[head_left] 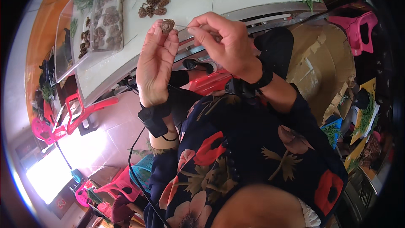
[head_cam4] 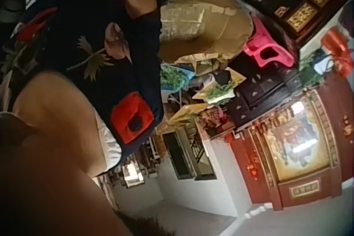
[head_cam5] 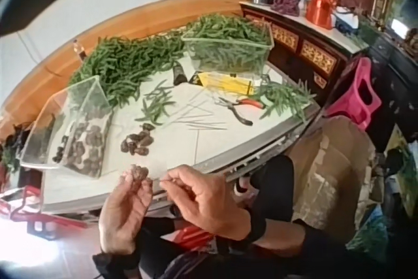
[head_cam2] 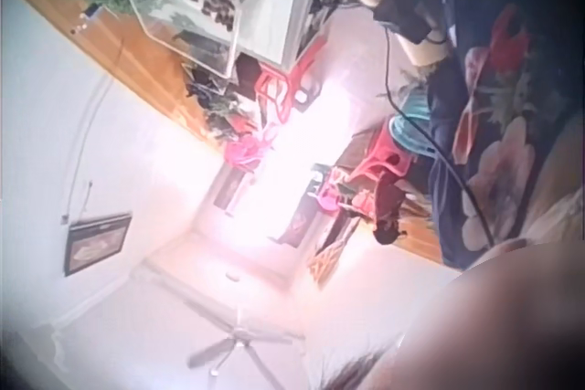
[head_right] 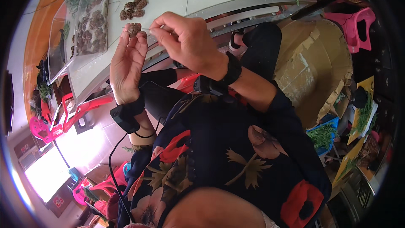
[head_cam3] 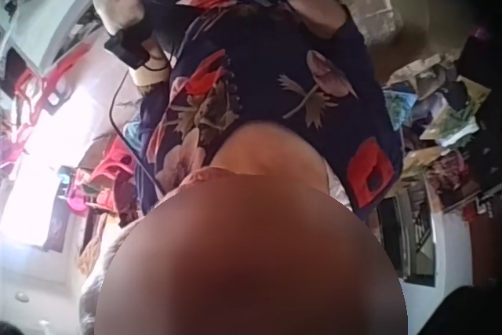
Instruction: Trimming foliage sprigs and assembling them with small components using pliers.
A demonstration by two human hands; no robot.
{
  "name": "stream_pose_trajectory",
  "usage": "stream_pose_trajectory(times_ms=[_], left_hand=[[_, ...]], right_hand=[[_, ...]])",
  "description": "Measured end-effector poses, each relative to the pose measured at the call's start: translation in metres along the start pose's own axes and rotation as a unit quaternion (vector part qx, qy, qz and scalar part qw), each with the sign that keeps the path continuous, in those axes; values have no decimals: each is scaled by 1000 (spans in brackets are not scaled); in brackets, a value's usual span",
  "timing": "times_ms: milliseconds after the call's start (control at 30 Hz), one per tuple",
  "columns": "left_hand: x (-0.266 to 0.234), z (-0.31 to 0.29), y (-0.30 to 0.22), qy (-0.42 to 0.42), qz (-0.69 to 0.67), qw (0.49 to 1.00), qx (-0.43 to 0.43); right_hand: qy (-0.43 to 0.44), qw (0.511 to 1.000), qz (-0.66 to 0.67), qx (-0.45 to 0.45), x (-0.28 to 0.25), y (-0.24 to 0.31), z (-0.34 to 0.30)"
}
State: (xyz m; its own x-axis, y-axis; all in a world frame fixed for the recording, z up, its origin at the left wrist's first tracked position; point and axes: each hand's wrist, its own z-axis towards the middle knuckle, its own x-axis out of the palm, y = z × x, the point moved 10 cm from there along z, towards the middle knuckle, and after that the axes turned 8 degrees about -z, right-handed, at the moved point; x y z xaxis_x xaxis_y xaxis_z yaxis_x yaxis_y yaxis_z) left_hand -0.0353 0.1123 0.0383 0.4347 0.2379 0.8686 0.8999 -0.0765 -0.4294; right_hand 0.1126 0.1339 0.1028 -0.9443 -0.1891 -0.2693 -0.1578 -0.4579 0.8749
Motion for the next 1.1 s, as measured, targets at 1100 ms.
stream_pose_trajectory(times_ms=[1100], left_hand=[[23,1,38,48,97,994,22]], right_hand=[[-93,955,-216,-180,-21,14,-12]])
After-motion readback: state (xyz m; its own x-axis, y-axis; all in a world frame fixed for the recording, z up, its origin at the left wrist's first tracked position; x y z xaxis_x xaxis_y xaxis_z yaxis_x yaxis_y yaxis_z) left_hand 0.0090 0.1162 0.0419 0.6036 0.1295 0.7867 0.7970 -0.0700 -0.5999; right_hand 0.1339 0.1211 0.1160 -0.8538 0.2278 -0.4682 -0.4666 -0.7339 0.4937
